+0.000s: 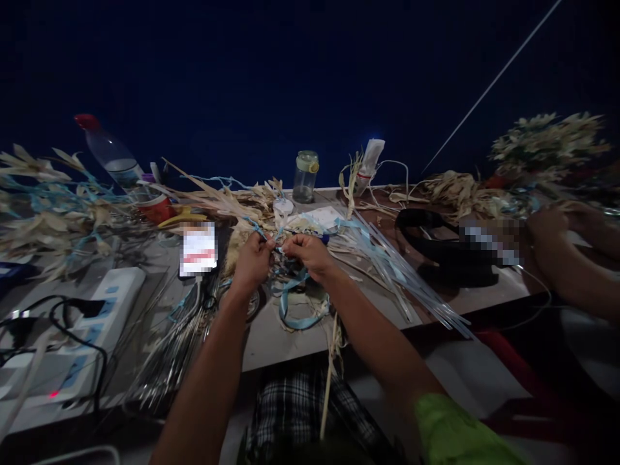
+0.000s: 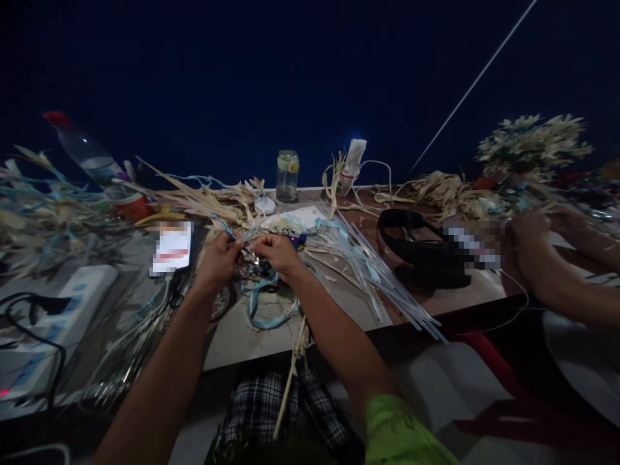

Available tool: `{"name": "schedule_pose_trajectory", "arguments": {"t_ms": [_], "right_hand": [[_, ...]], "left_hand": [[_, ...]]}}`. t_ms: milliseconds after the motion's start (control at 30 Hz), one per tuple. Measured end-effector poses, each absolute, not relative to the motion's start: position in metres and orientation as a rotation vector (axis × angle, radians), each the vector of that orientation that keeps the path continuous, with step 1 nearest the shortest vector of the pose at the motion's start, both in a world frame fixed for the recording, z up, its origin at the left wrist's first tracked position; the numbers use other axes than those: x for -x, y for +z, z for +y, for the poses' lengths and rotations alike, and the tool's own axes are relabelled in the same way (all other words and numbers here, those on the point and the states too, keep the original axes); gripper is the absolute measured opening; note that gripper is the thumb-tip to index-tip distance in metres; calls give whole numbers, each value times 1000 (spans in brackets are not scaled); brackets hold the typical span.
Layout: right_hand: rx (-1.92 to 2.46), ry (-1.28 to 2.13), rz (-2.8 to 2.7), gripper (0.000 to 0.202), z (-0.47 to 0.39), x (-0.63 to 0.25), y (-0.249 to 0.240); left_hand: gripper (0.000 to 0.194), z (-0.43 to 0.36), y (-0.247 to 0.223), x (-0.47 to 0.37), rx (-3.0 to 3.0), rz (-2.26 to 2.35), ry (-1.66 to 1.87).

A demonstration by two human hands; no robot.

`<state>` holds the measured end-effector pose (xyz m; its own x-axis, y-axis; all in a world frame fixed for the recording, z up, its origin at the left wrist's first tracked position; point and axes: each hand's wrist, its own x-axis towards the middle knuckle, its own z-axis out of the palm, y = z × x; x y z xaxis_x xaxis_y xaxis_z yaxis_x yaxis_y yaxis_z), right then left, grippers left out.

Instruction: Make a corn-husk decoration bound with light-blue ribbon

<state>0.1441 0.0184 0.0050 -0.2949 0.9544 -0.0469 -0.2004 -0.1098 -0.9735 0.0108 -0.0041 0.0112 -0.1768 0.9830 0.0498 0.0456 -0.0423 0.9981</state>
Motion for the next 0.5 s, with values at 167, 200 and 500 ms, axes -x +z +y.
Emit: {"name": "schedule_pose_trajectory", "arguments": {"t_ms": [167,200,500], "right_hand": [[996,1829,-1075,30,19,-151,13],[968,1890,-1069,30,20,-153,14],[839,2025,-1092,37,24,-168,21]], "left_hand": [[12,-3,7,-7,-1201,1218,1354],[12,-3,8,-7,-1203,1214,1344],[11,-6,14,-15,-1173,1146,1386]]}}
